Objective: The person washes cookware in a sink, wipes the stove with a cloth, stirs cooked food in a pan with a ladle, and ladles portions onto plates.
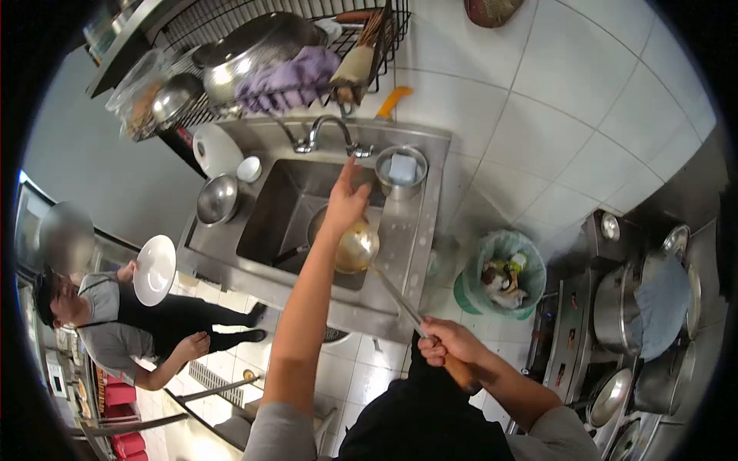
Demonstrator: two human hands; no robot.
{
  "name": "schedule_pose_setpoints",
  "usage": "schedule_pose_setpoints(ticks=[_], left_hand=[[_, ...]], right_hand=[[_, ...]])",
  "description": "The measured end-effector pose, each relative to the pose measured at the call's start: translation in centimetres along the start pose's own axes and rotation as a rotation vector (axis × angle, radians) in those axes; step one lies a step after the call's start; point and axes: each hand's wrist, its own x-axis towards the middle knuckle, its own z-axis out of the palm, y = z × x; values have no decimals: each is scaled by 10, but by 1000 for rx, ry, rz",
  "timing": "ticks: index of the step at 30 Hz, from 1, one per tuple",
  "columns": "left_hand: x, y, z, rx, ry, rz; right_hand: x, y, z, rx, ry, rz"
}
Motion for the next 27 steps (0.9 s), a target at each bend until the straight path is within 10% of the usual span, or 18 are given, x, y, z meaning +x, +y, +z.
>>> schedule_pose_setpoints(ticks=[5,9,12,16,27], left_hand=[[156,-106,29,592,27,93],[142,-63,10,689,-154,-354],[81,-71,-7,956,-57,-220],[-78,-14,-24,469,167,-86],[-335,-40,-145,513,93,-572]], right_hand=[[49,-49,-15,-9,86,62],[83,-73,-11,-74,96,56],[127,-72,-32,-173,-20,-18],[189,-70,-23,-107,10,-61],[218,-21,20,289,195,17]])
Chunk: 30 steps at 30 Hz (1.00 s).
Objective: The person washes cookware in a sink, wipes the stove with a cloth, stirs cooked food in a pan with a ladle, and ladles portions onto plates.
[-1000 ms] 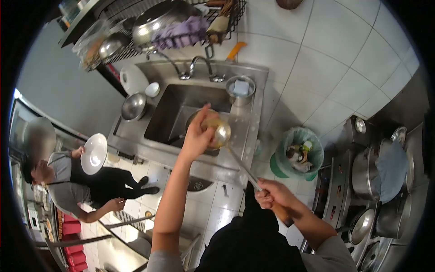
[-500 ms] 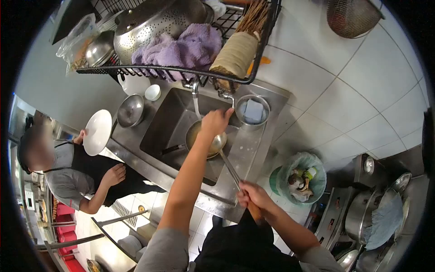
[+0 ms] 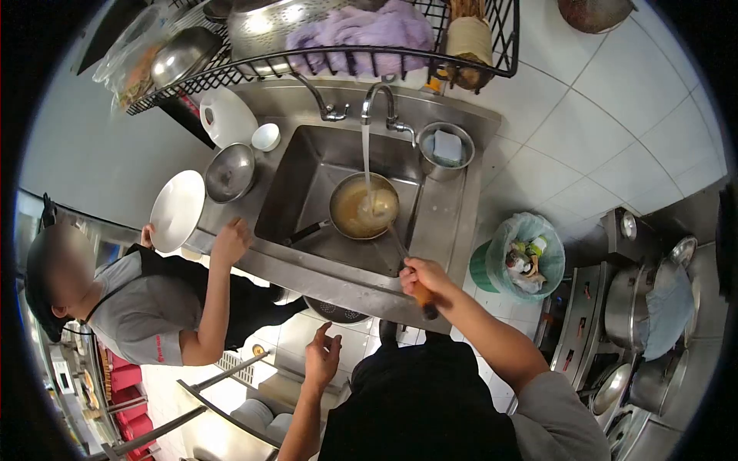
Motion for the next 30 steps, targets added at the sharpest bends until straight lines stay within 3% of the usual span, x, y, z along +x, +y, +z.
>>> schedule_pose_setpoints(ticks=[4,8,9,10,13,16,19,21,24,27,30], left_hand=[[15,-13,-26,-51,-37,54],[38,-6,-37,-120,-4,149],[45,0,-36,-141,6,175],[52,8,-36,-163,15,201],[86,44,-11,-93,-4,551],[148,98,27,58,-83,847],[240,116,73,302,-36,1009],[296,109,106,504,-26,1004],[371,95,129,463,94,887],[416,122,109,232,-532,-30],[506,40,156,153,-584,-173]], right_hand=[[6,10,1,276,-102,121],[-17,10,4,108,-97,134],[-15,15,1,-32,-41,38],[-19,19,5,-373,65,-58],[-45,25,27,-1452,393,-349],[-26,22,-26,-1999,387,-856],[-42,20,-23,-2069,503,-706],[-54,25,-20,-2036,531,-709],[-60,32,-31,-2049,559,-713],[-70,44,-26,-2052,566,-613],[-74,48,-24,-2037,550,-623]])
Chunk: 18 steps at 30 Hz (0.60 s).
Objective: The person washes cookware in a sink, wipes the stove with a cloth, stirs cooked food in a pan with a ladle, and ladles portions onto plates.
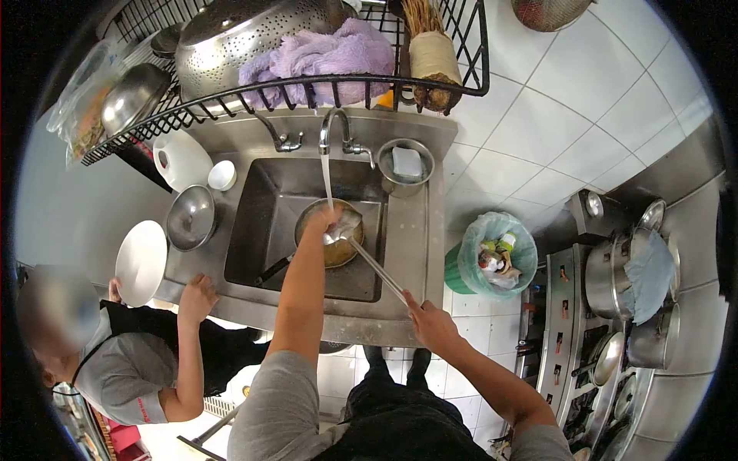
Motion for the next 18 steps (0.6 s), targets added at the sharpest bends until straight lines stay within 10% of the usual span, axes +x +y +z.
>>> schedule_pose_setpoints(ticks=[3,7,11,18], left_hand=[[-26,-23,5,-598,28,379],[-87,3,14,-1132,33,261],[-40,-50,61,-594,549,627],[-114,-28,31,305,643,427]], right_hand=[[-7,0,4,29,-19,41],[-2,-5,24,622,234,-12],[7,-49,3,1921,-296,491],[-5,-51,-13,2469,-502,694]])
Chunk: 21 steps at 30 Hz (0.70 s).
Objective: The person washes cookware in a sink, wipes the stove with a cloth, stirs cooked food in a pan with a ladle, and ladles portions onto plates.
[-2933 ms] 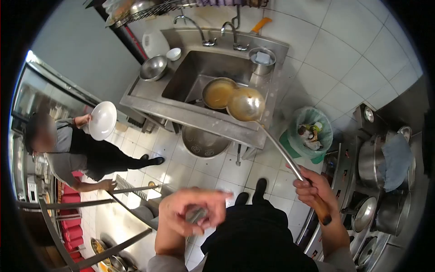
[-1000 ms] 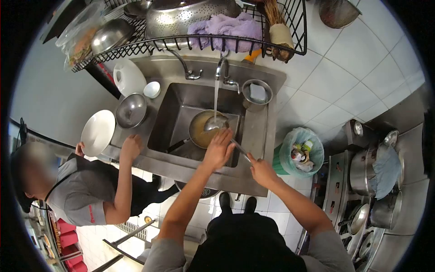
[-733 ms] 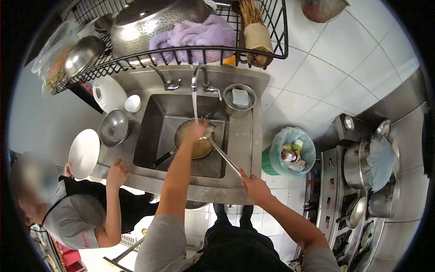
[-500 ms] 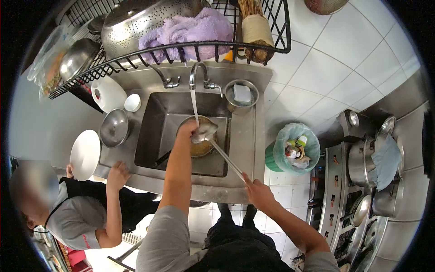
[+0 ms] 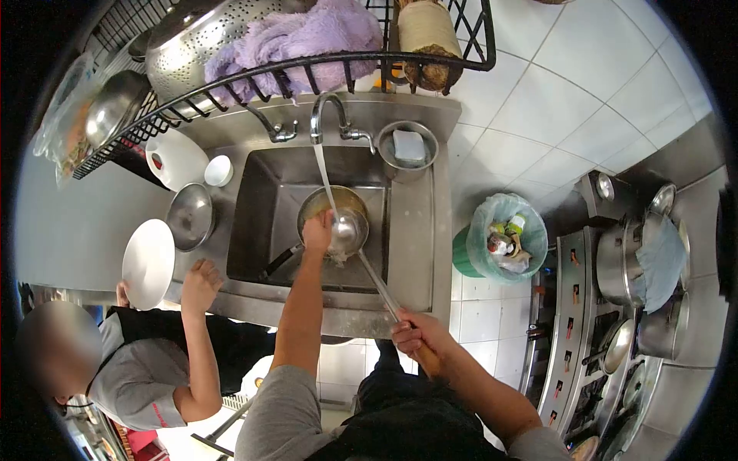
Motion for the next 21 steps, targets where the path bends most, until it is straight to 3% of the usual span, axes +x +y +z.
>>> schedule_pose_setpoints(ticks=[3,6,9,12,15,18,19,21], left_hand=[[14,2,8,-183,38,133],[26,2,-1,-222,-170,161],[29,11,-5,-246,-134,179],[33,6,4,-264,-98,94],[36,-35,48,-702,109,-168],[9,-6,45,-427,154,71],[2,8,27,-358,70,-53],[1,13,18,-228,30,-28]], right_hand=[[6,-15,-8,114,-96,71],[4,-13,-17,182,-154,64],[1,-12,-14,268,-196,75],[5,-18,-23,268,-226,83],[11,-24,-21,283,-221,56],[11,-21,-10,182,-143,-33],[10,-16,-6,137,-86,-42],[2,-8,2,39,39,-53]])
